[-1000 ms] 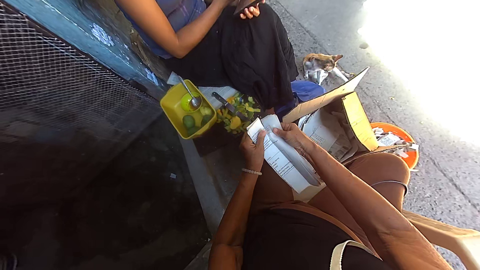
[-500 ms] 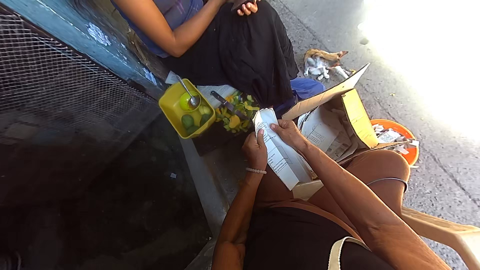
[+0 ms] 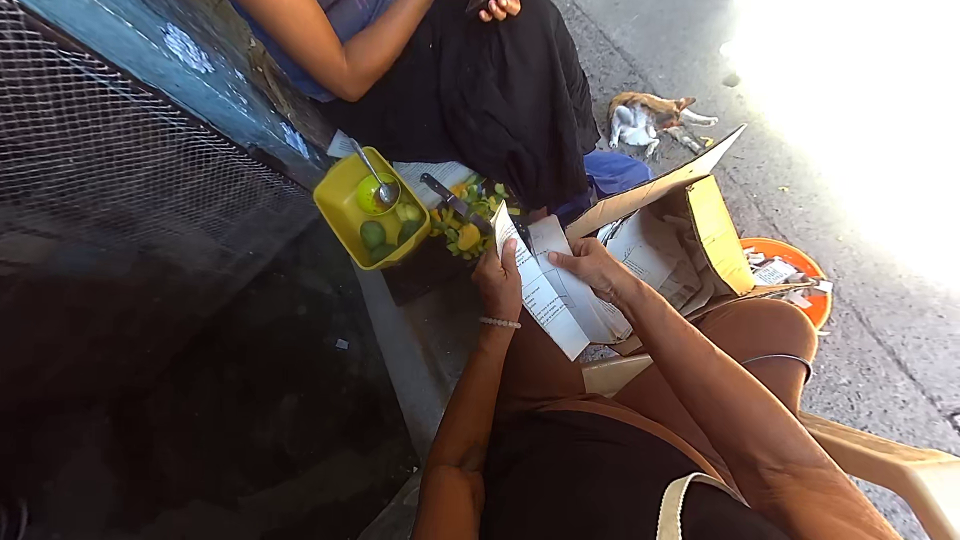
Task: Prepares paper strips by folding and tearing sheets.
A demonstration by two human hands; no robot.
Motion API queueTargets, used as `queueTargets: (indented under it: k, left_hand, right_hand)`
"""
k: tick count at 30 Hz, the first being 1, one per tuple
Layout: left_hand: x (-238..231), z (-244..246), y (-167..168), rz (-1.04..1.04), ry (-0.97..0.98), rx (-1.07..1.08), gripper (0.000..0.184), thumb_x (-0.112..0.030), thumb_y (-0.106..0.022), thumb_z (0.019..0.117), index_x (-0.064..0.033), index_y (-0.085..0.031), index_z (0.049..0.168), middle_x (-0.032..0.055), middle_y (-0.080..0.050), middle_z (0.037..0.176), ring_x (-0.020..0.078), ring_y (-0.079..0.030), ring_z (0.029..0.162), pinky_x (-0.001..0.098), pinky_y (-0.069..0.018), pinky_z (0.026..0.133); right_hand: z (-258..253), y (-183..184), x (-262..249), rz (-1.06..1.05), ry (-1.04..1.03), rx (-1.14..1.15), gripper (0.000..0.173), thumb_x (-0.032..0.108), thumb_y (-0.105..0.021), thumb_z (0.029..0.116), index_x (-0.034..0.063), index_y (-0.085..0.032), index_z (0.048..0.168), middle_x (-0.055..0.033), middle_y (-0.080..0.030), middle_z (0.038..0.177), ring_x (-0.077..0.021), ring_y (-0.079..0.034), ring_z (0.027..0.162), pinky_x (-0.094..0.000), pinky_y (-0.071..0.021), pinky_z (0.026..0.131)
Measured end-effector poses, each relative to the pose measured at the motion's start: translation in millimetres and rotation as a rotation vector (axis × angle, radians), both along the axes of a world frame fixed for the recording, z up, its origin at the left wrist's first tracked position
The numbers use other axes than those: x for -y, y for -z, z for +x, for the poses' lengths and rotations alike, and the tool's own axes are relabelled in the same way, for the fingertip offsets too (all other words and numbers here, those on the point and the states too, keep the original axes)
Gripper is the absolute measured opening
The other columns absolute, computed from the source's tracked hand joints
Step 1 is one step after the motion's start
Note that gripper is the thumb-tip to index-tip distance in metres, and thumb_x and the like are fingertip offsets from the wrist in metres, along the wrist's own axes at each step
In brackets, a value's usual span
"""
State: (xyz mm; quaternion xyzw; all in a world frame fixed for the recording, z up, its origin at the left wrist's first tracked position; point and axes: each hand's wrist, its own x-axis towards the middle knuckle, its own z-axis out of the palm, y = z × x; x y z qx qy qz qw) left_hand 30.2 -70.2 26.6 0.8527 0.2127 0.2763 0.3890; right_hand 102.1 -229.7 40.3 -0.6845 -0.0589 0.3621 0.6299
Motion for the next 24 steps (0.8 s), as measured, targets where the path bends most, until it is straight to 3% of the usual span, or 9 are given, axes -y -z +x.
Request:
queueTargets:
  k: [4, 7, 10, 14, 20, 24]
  left_hand:
    - [15, -5, 2, -0.179, 0.037, -0.06, 0.034, -0.031, -0.059, 0.1053, 0.0007, -0.07, 0.108, 0.0138, -0.072, 0.092, 0.0214, -0.071, 0.083, 0.0429, -0.0593, 0.082]
    - [28, -14, 12, -0.219, 0.021, -0.133, 0.034, -0.028, -0.057, 0.1059, 0.0022, -0.072, 0.098, 0.0133, -0.072, 0.083, 0.021, -0.071, 0.076, 0.042, -0.0592, 0.078]
    - [30, -15, 16, -0.151, 0.013, -0.177, 0.038, -0.027, -0.051, 0.1086, 0.0029, -0.072, 0.098, 0.0152, -0.071, 0.082, 0.0247, -0.071, 0.077, 0.0445, -0.0582, 0.077]
    - [31, -11, 19, -0.029, 0.005, -0.142, 0.04, -0.027, -0.051, 0.1084, 0.0043, -0.068, 0.09, 0.0154, -0.066, 0.074, 0.0263, -0.068, 0.07, 0.0436, -0.0569, 0.069]
    - [35, -13, 19, 0.029, -0.037, -0.05, 0.037, -0.023, -0.053, 0.1076, 0.0048, -0.065, 0.087, 0.0136, -0.063, 0.072, 0.0234, -0.065, 0.067, 0.0381, -0.0559, 0.067]
    - [32, -11, 14, 0.022, -0.094, 0.047, 0.038, -0.024, -0.051, 0.1086, 0.006, -0.066, 0.091, 0.0146, -0.064, 0.074, 0.0218, -0.066, 0.07, 0.0356, -0.0568, 0.07]
  right_hand:
    - [0, 11, -2, -0.01, 0.059, 0.065, 0.017, 0.024, -0.06, 0.1045, 0.008, -0.065, 0.103, -0.0041, -0.067, 0.075, -0.0097, -0.062, 0.058, -0.0266, -0.0538, 0.055]
    - [-1, 15, -5, -0.025, 0.093, 0.1, 0.028, 0.035, -0.055, 0.107, 0.0098, -0.064, 0.1, -0.0033, -0.064, 0.071, -0.0093, -0.06, 0.055, -0.0257, -0.0515, 0.051]
    - [-6, 19, -4, -0.2, 0.06, 0.294, 0.043, 0.043, -0.047, 0.109, 0.0075, -0.061, 0.09, -0.0076, -0.056, 0.066, -0.0173, -0.054, 0.052, -0.0351, -0.0449, 0.05]
    - [-5, 21, -9, -0.325, 0.091, 0.431, 0.045, 0.037, -0.047, 0.1099, 0.0033, -0.058, 0.082, -0.0115, -0.053, 0.066, -0.0242, -0.054, 0.058, -0.0449, -0.0439, 0.056]
    - [-8, 26, -10, -0.33, 0.152, 0.366, 0.045, 0.037, -0.048, 0.1094, 0.0034, -0.06, 0.083, -0.0117, -0.054, 0.066, -0.0248, -0.055, 0.059, -0.0462, -0.0439, 0.056]
    - [-2, 39, -11, -0.322, 0.332, 0.286, 0.04, 0.032, -0.051, 0.1091, 0.002, -0.062, 0.086, -0.0118, -0.057, 0.071, -0.0243, -0.057, 0.064, -0.0475, -0.0462, 0.062]
